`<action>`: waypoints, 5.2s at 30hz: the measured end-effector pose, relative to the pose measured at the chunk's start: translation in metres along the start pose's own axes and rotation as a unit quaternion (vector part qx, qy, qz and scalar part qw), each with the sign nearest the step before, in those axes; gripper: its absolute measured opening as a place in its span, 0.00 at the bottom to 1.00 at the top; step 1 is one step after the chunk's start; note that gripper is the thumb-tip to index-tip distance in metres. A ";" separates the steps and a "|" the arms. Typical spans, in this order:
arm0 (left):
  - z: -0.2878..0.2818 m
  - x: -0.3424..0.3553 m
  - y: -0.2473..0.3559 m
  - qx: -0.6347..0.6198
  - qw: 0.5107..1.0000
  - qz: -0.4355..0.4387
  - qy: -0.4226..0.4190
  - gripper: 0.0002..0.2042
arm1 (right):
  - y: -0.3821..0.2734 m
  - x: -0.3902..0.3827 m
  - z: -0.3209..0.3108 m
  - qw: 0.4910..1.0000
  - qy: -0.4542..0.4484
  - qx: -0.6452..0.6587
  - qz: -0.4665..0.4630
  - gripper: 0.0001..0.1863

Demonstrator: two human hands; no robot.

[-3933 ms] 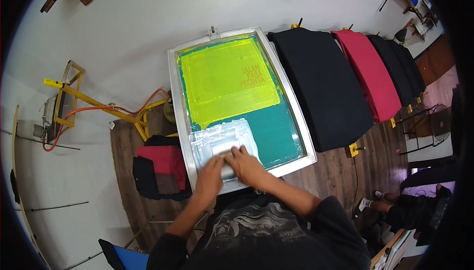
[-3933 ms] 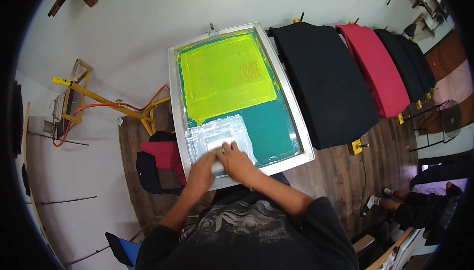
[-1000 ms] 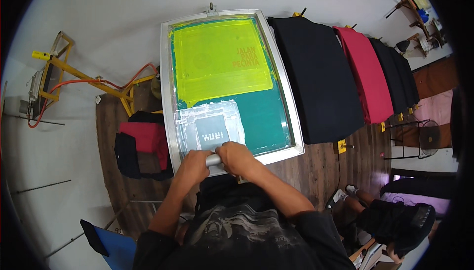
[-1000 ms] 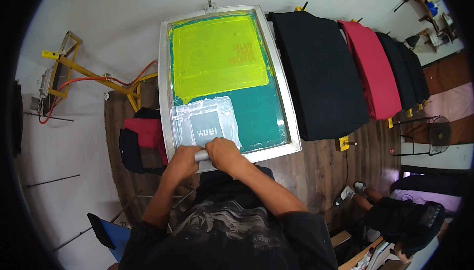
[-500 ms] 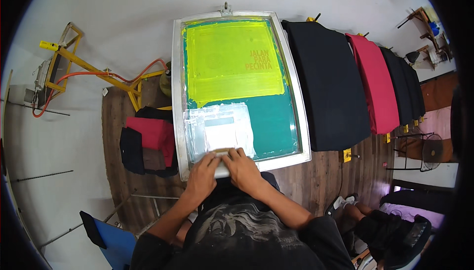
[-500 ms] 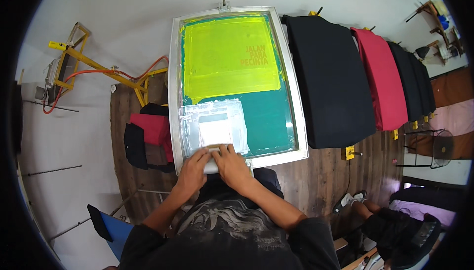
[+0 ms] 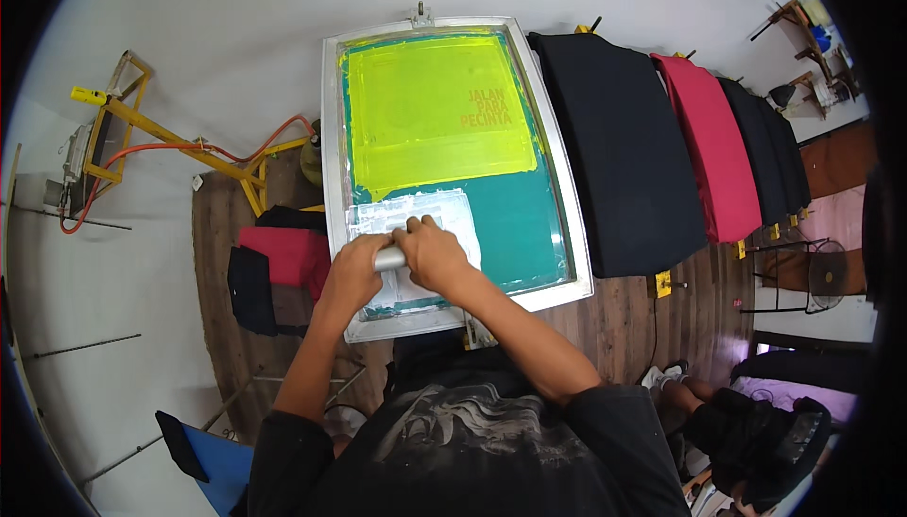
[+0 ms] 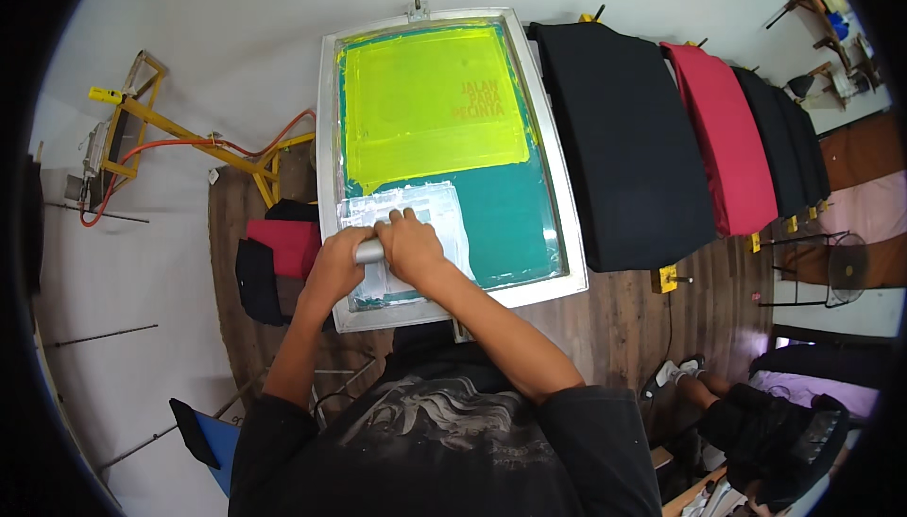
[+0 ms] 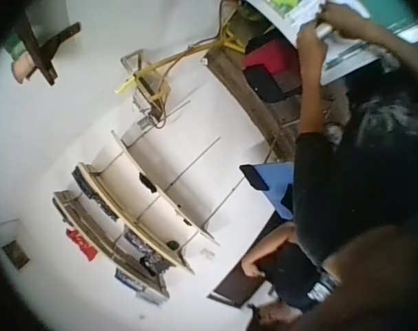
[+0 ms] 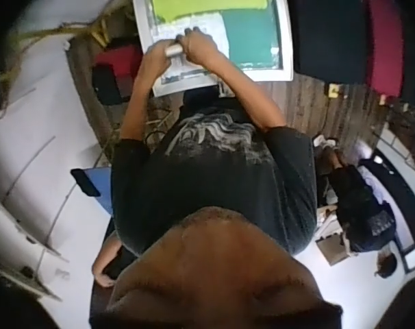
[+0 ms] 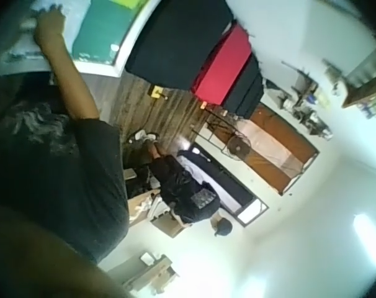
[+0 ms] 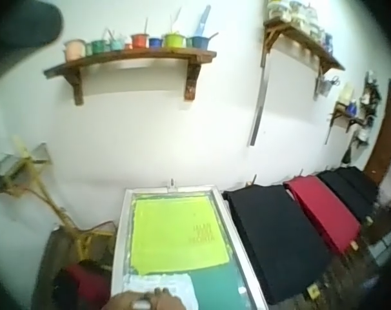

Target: Applying white ink to a screen using a squeegee for garment printing.

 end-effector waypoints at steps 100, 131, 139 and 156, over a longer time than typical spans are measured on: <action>0.007 -0.001 0.023 -0.032 0.998 0.028 -0.038 0.22 | 0.010 -0.021 -0.030 0.999 -0.014 -0.008 0.045 0.17; 0.023 -0.077 0.034 0.025 0.996 0.045 -0.075 0.25 | -0.003 -0.090 -0.016 0.997 -0.066 0.018 0.037 0.27; 0.010 0.029 0.004 0.046 0.994 -0.021 -0.100 0.18 | 0.023 0.018 -0.031 0.995 -0.086 -0.044 0.018 0.22; 0.028 -0.056 0.030 -0.018 0.999 -0.003 -0.049 0.23 | 0.002 -0.077 -0.013 0.999 0.022 0.023 0.044 0.16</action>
Point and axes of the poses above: each hand's wrist, its own x-axis towards the middle knuckle, its own z-axis out of the palm, y = z × x, the point moved 3 cm from there along x, towards the middle knuckle, and after that the axes turned 14 degrees about y, right-handed, at the moved point
